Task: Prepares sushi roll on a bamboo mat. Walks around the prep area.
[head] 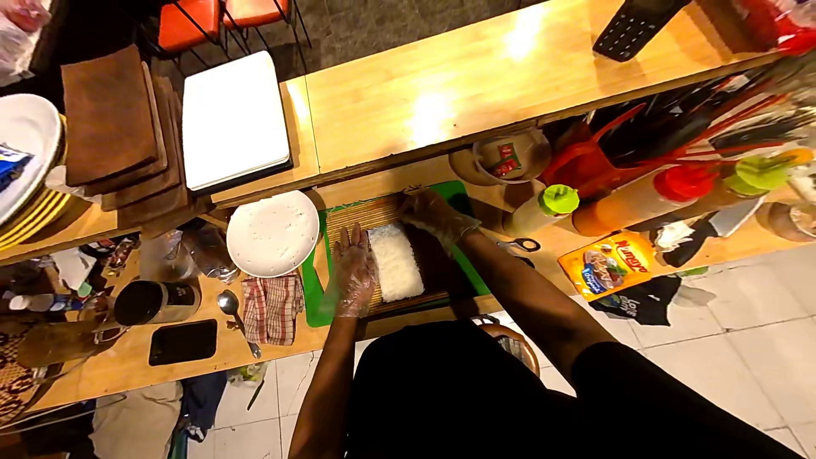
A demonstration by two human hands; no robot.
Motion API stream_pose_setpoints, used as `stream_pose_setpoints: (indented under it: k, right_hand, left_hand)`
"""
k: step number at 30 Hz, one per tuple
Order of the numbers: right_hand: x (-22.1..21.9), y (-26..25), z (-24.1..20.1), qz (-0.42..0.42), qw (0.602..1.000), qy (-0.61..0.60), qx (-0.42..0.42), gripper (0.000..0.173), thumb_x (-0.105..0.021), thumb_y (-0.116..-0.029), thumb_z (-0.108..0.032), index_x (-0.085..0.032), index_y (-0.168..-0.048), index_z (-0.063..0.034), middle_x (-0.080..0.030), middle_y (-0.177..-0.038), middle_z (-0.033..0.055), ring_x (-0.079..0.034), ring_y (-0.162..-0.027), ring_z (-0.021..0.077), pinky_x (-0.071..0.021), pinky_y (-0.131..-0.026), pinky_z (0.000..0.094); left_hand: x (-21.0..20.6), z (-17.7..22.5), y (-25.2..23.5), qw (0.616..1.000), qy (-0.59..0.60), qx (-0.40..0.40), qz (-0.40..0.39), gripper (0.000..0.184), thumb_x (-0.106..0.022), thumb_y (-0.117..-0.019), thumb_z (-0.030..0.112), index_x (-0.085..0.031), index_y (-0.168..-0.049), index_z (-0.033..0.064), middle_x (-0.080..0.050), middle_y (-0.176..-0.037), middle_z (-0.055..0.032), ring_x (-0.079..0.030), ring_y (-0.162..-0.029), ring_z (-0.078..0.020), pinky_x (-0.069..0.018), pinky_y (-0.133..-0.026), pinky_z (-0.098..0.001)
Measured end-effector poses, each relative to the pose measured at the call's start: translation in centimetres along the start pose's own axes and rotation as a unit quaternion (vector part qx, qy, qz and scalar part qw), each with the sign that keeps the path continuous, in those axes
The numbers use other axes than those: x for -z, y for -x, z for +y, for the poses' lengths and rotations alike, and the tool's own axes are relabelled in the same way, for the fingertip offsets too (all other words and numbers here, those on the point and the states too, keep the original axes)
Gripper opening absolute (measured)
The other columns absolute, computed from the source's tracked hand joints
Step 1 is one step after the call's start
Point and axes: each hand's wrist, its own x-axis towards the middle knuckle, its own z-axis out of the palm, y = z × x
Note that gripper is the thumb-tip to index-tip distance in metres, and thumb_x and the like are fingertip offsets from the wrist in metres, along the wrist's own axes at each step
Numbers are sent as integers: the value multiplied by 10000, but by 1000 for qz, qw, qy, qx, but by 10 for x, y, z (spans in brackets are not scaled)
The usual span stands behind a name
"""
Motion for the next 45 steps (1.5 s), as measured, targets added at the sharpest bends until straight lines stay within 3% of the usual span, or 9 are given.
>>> stream_pose_setpoints:
  k: [6, 14, 20, 23, 26, 30, 33, 38, 45]
  right_hand:
    - [-21, -1, 1, 37, 994, 102, 17, 257, -705, -921, -254, -752, -998, -14, -731, -1025, 194, -695, -1029, 363, -539, -935, 577]
    - [6, 0, 7, 11, 998, -54, -13, 156, -733, -920, -190, -780, -1000, -65, -739, -990, 129, -699, -958, 260, -558, -912, 499]
    - [-14, 13, -5, 30, 996, 88, -10, 213, -695, -926, -256, -759, -992, -64, -734, -1012, 151, -700, -1005, 324, -558, -900, 553]
    - [-24, 16, 3, 56, 996, 72, 0, 223, -673, -950, -237, -751, -1027, -43, -727, -1050, 170, -691, -1041, 332, -551, -934, 539]
    - [-18, 36, -7, 104, 992, 69, -19, 209, -625, -976, -207, -776, -1085, -113, -739, -1108, 133, -692, -1085, 312, -548, -968, 527]
    - [-26, 75, -8, 136, 987, 83, -20, 319, -614, -1005, -251, -687, -1309, -188, -676, -1277, 116, -617, -1210, 336, -507, -1020, 550]
    - [-36, 89, -9, 154, 986, 57, -18, 385, -630, -985, -314, -656, -1353, -202, -650, -1338, 94, -579, -1274, 310, -477, -1062, 540]
    - [-46, 96, -13, 128, 989, 68, -20, 534, -581, -1009, -399, -535, -1493, -177, -508, -1542, 83, -365, -1494, 310, -318, -1208, 555]
    - [-51, 106, -20, 104, 987, 115, -28, 557, -543, -1019, -417, -523, -1507, -148, -449, -1601, 42, -314, -1527, 293, -283, -1210, 576]
  left_hand:
    - [1, 1, 1, 1000, 8, 1, -6, 551, -354, -1062, 280, -373, -1589, 119, -255, -1694, -24, -104, -1589, -252, -70, -1273, -555]
    - [-7, -6, 0, 1000, -22, -8, 4, 552, -304, -1081, 338, -359, -1600, 159, -255, -1694, 0, -97, -1590, -238, -98, -1273, -554]
    - [-5, -1, 0, 1000, -23, -5, 5, 536, -323, -1081, 317, -394, -1584, 145, -289, -1682, -9, -128, -1586, -258, -108, -1272, -564]
    - [-2, -2, 1, 1000, -14, -7, -4, 541, -320, -1083, 324, -380, -1590, 145, -276, -1687, -10, -109, -1589, -258, -88, -1271, -566]
    - [-2, -5, 5, 1000, -5, -12, -2, 550, -310, -1088, 348, -356, -1602, 158, -258, -1693, 9, -87, -1592, -236, -90, -1280, -552]
    - [2, -2, 10, 1000, -7, -11, -17, 566, -313, -1085, 363, -330, -1614, 163, -245, -1697, 10, -90, -1591, -243, -112, -1276, -555]
    - [3, 0, 5, 999, -6, -3, -31, 574, -290, -1088, 380, -307, -1622, 169, -225, -1703, 16, -71, -1594, -237, -95, -1277, -555]
    - [6, -1, -3, 999, -21, -2, -42, 574, -298, -1090, 388, -305, -1622, 172, -214, -1707, 14, -62, -1594, -230, -84, -1278, -559]
    - [8, -1, -3, 999, -25, -39, -17, 601, -330, -1076, 375, -272, -1631, 151, -188, -1714, -9, -47, -1595, -252, -56, -1274, -576]
